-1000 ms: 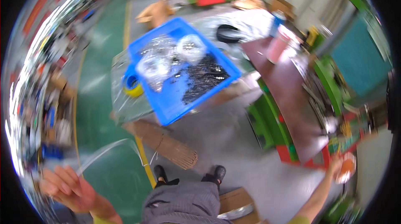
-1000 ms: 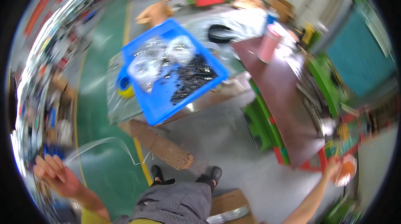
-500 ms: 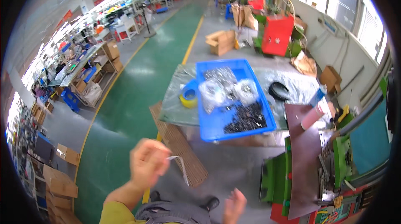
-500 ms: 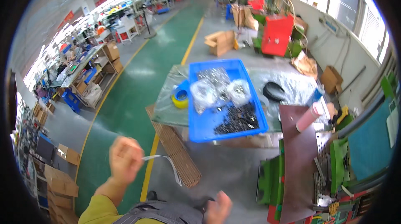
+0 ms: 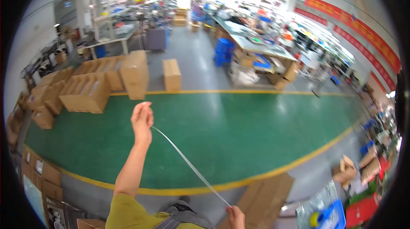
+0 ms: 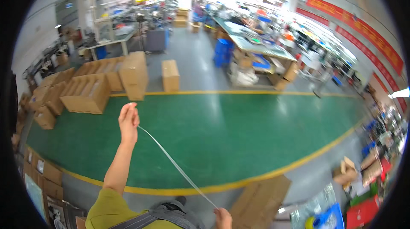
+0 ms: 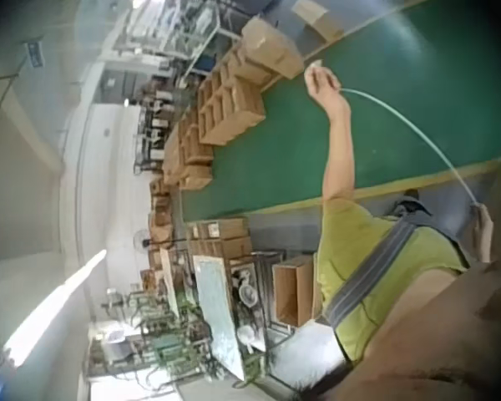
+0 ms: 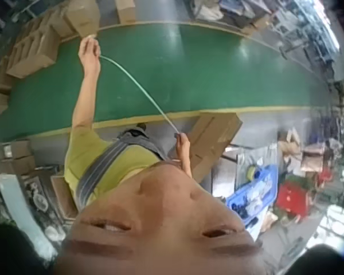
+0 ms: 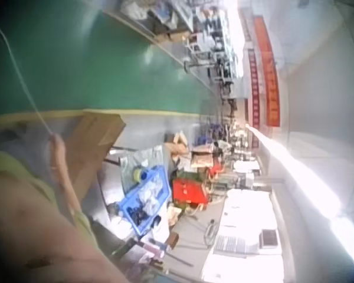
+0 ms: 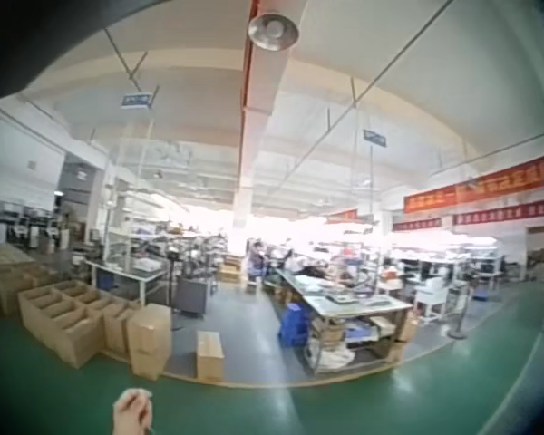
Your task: Assembling and taping a cardboard box in a factory environment.
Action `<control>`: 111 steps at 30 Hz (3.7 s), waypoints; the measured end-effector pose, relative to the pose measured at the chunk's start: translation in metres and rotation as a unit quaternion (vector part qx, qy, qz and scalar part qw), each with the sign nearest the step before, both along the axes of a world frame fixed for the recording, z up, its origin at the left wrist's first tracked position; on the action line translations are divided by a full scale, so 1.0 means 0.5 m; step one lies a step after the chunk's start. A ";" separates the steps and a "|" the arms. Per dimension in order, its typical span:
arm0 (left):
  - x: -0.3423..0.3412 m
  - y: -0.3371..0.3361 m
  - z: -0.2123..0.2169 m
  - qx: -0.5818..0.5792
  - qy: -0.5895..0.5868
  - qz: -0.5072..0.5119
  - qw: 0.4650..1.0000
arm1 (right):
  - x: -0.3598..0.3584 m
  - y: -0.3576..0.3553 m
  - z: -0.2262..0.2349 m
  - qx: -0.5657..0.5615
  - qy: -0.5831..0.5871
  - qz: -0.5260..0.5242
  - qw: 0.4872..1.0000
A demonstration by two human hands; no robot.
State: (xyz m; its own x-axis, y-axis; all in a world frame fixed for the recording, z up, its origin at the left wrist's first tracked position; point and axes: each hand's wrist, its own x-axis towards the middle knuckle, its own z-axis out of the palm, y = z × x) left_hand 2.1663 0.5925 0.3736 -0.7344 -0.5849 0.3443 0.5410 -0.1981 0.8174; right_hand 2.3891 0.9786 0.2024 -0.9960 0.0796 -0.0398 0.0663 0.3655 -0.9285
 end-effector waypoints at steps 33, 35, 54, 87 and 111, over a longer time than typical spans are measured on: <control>-1.367 -0.192 -0.190 -0.087 -0.352 -0.441 0.821 | -1.925 -0.719 0.184 -0.501 -0.084 0.139 0.850; -1.511 -0.257 -0.198 -0.130 -0.310 -0.437 0.834 | -2.039 -0.691 0.173 -0.401 -0.073 0.179 0.895; -2.112 -0.394 -0.114 -0.230 -0.334 -0.557 0.725 | -2.640 -0.645 0.337 0.277 0.370 0.199 0.864; -2.166 -0.326 -0.155 -0.280 -0.377 -0.612 0.636 | -2.574 -0.506 0.219 0.349 0.161 0.246 0.890; -2.096 -0.242 -0.160 -0.642 -0.194 -0.281 0.686 | -2.491 -0.650 0.236 0.424 0.255 0.222 0.840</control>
State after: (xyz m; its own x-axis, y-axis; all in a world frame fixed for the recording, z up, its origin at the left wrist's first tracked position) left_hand 1.1185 0.4713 0.2937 -0.9019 0.4312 0.0249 0.3658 0.7320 0.5748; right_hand 1.1437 0.6536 0.3205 -0.8053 -0.5205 0.2840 -0.5791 0.7933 -0.1882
